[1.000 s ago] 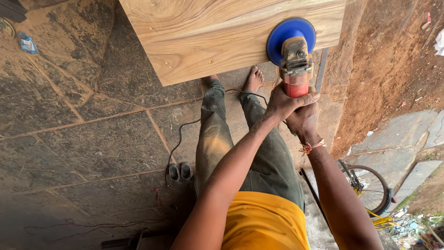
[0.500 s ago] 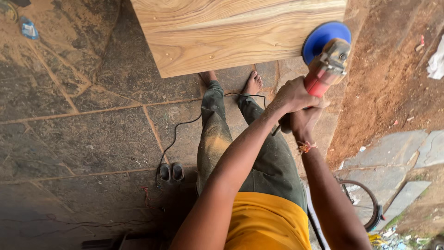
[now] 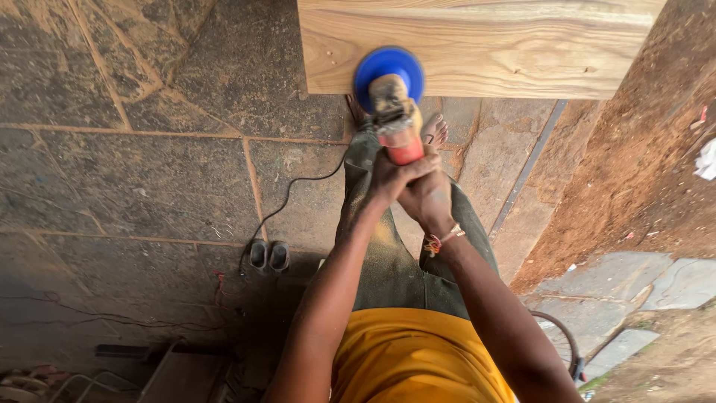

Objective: The person uses a handheld electric sander to smooth the surface of a large wooden board. They move the tool across the board in various directions, covering the entire surface area.

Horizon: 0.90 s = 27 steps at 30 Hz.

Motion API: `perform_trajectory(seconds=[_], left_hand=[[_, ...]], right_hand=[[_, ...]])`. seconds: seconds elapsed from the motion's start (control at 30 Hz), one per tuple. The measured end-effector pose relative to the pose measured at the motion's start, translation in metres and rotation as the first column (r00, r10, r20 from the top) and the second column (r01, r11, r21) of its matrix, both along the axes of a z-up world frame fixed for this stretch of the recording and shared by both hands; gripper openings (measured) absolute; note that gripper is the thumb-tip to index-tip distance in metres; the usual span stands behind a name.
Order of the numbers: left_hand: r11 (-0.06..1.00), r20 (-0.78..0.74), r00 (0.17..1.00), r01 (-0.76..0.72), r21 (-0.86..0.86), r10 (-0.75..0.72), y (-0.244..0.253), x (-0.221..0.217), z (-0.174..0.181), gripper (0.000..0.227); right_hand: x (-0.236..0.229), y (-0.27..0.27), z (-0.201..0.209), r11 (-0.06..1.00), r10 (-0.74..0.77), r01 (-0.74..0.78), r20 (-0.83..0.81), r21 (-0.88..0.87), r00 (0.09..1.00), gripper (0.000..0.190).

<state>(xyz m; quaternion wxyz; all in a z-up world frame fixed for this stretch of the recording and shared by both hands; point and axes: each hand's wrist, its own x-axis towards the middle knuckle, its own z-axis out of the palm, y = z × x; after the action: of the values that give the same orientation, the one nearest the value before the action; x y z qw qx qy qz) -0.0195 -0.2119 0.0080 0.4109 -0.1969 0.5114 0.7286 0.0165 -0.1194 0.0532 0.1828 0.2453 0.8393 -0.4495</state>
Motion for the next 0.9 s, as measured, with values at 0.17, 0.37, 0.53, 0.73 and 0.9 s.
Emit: perform_trajectory(seconds=[0.17,0.37,0.53,0.73,0.9], left_hand=[[0.999,-0.083,0.996,0.003,-0.053,-0.007,0.029,0.022,0.008,0.041],[0.988,-0.041,0.988,0.147,0.044,-0.146,0.038,0.029,-0.006,0.043],[0.875,-0.12,0.869,0.464,-0.138,-0.48,0.075,0.013,-0.017,0.064],[0.928,-0.106,0.922,0.368,-0.053,-0.372,0.025,0.001,-0.007,0.052],[0.992,0.086,0.996,0.003,0.124,-0.014,-0.001,0.011,-0.009,0.04]], right_hand=[[0.027,0.023,0.005,0.999,-0.043,0.044,-0.021,0.018,0.999,0.045],[0.063,0.037,-0.024,0.975,-0.212,0.215,0.052,-0.057,0.976,0.046],[0.094,0.054,-0.063,0.741,-0.598,0.541,-0.023,-0.398,0.801,0.047],[0.063,0.021,-0.045,0.97,-0.235,0.237,0.051,-0.055,0.971,0.065],[0.007,-0.005,-0.035,0.967,0.112,-0.152,-0.195,-0.205,0.975,0.043]])
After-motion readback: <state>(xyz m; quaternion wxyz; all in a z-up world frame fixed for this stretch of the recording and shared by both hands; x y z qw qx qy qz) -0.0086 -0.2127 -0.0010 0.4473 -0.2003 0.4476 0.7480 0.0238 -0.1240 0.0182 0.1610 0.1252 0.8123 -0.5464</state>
